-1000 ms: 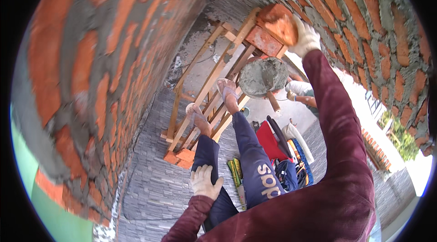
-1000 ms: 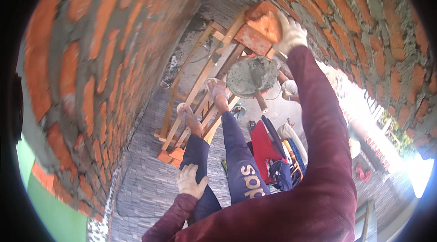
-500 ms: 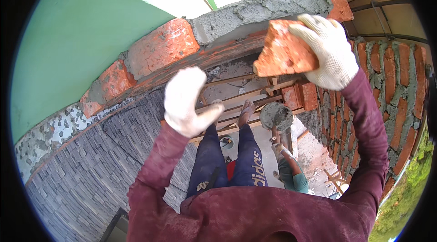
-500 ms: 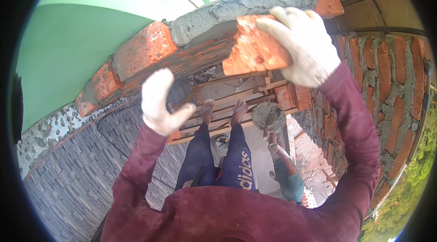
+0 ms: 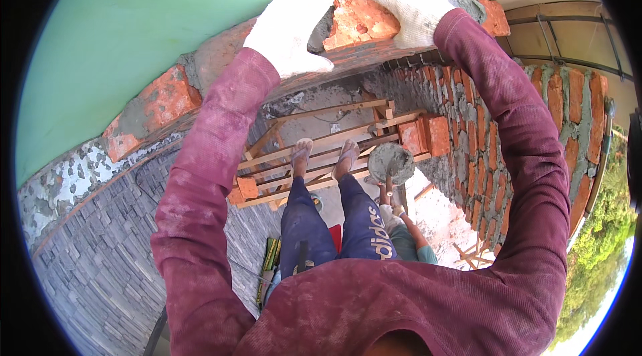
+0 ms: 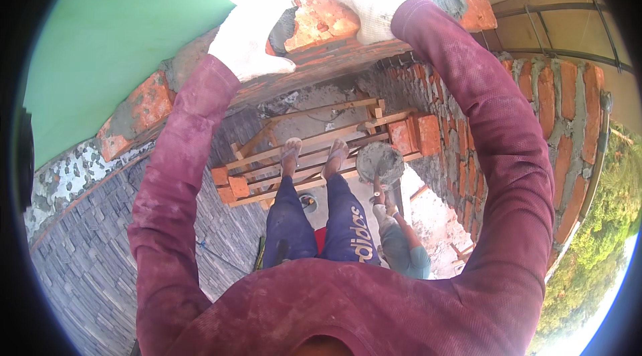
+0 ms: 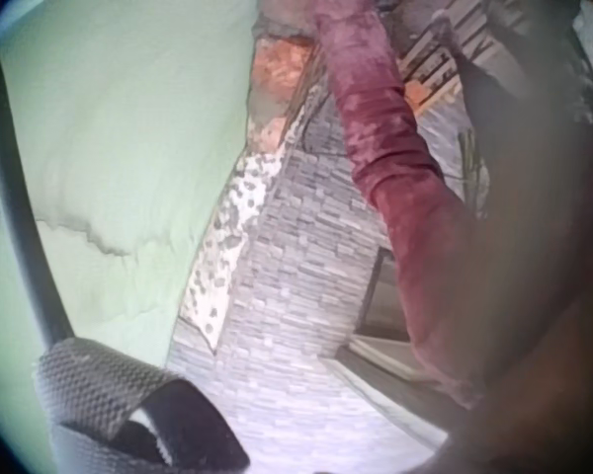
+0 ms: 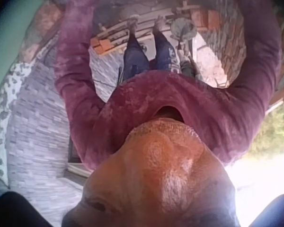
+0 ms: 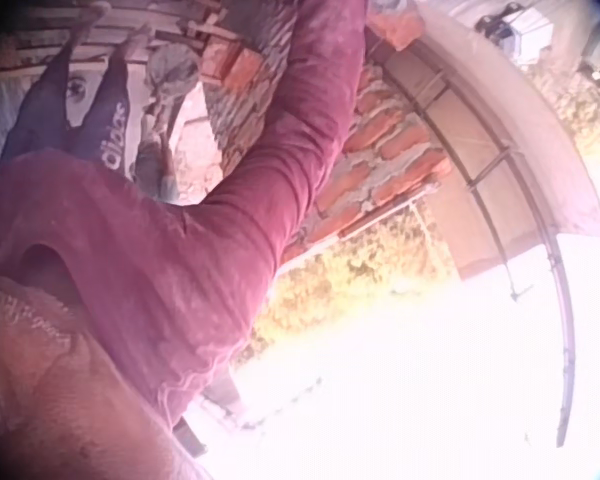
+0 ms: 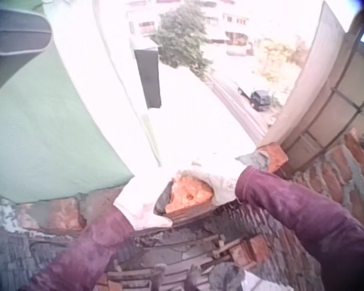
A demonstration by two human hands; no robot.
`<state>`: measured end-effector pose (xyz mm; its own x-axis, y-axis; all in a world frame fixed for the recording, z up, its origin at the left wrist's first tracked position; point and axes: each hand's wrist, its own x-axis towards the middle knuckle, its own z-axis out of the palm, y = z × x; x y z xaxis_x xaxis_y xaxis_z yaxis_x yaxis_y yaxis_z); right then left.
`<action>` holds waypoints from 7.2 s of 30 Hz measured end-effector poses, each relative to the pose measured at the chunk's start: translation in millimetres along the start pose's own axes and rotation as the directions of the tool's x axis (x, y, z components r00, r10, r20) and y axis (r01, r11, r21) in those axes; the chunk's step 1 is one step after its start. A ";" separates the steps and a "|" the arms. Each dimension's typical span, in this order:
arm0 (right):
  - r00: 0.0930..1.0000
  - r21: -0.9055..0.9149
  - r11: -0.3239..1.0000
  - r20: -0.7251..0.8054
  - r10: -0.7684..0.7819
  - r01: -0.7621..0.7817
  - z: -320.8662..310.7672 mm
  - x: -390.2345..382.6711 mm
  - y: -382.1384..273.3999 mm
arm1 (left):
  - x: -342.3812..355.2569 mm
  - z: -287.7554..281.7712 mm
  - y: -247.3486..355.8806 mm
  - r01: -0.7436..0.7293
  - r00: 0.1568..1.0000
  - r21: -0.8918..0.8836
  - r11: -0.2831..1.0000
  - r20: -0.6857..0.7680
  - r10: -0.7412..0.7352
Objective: The person applies mortar to a brick wall using a trowel and places red bricks into the wall structure. The person repeatedly scoops mortar, spreads it on the bricks, and taps them into place while standing on wooden scaffolding.
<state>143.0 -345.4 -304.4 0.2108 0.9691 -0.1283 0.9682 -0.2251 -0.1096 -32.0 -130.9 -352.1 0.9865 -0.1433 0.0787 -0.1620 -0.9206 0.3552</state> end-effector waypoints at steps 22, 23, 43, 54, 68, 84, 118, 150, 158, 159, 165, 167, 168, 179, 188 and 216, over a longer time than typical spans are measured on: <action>0.496 0.767 0.611 -0.460 0.736 -0.196 22.1 -176.6 -3.9 | 26.6 19.8 9.7 0.033 0.999 -0.148 0.989 0.047 -0.026; 0.315 0.921 0.354 -0.292 0.903 -0.162 61.1 -217.6 -15.5 | 33.9 21.6 9.8 -0.026 0.998 -0.239 0.971 0.047 0.038; -0.352 0.027 -0.522 0.710 0.611 -0.852 595.7 -382.8 -318.6 | 29.8 44.4 10.9 -0.061 0.995 -0.277 0.959 -0.091 0.037; -0.076 0.729 -0.328 0.356 0.931 -0.601 225.9 -309.6 -399.0 | 22.5 24.1 -6.2 -0.021 1.000 -0.184 0.983 0.007 0.022; 0.391 0.443 0.386 -0.083 0.917 -0.810 26.6 -100.0 -170.2 | 37.4 17.3 16.8 -0.068 0.997 0.061 0.996 0.031 0.066; 0.267 0.626 0.378 -0.269 0.925 -0.682 25.9 -100.7 -172.8 | 29.7 33.6 -3.0 -0.048 0.980 -0.520 0.853 -0.191 -0.062; -0.200 0.251 -0.499 0.701 0.684 -0.829 351.7 -362.6 -398.9 | 18.0 27.7 6.7 -0.237 0.971 0.005 0.972 -0.014 0.237; -0.360 0.556 -0.825 0.793 0.492 0.097 701.6 -298.6 -359.6 | 5.4 46.7 11.6 -0.073 0.997 0.208 0.975 -0.023 0.079; -0.538 0.719 -0.692 0.557 0.633 -0.069 636.0 -275.5 -403.7 | 5.8 38.5 9.0 -0.038 0.998 0.146 0.989 -0.044 0.045; -0.532 0.711 -0.693 0.543 0.650 -0.121 619.0 -275.6 -412.2 | 5.1 35.3 9.0 -0.017 0.998 0.125 0.992 -0.054 0.024; -0.362 0.814 -0.581 0.532 0.765 -0.032 484.9 -274.0 -439.0 | -10.9 28.5 -49.1 0.114 0.993 -0.106 0.988 0.045 -0.110; -0.241 0.715 -0.685 0.696 0.677 0.141 383.5 -272.8 -388.2 | -3.3 29.9 -25.4 0.030 0.999 -0.108 0.994 -0.006 -0.031; -0.143 0.552 -0.812 0.834 0.533 0.192 298.8 -262.4 -351.1 | -5.9 25.4 -20.8 -0.022 0.999 -0.075 0.997 -0.031 0.020; 0.302 0.621 -0.391 0.249 0.920 0.680 57.9 -157.7 -68.1 | 18.2 17.9 -0.5 -0.229 0.973 -0.017 0.973 -0.025 0.229; 0.496 0.323 -0.487 0.060 0.866 0.812 103.0 -148.8 10.2 | 13.3 16.9 3.4 -0.212 0.977 -0.039 0.977 -0.034 0.210; -0.163 0.212 -0.604 0.848 0.505 -0.768 438.6 -378.0 -345.9 | 17.8 31.7 9.6 -0.240 0.970 -0.103 0.965 0.009 0.242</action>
<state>-330.8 -678.2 -650.3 0.3397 -0.3569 -0.8702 -0.7757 -0.6295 -0.0446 -15.3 -153.8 -376.8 0.9181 -0.3651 0.1542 -0.3954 -0.8168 0.4201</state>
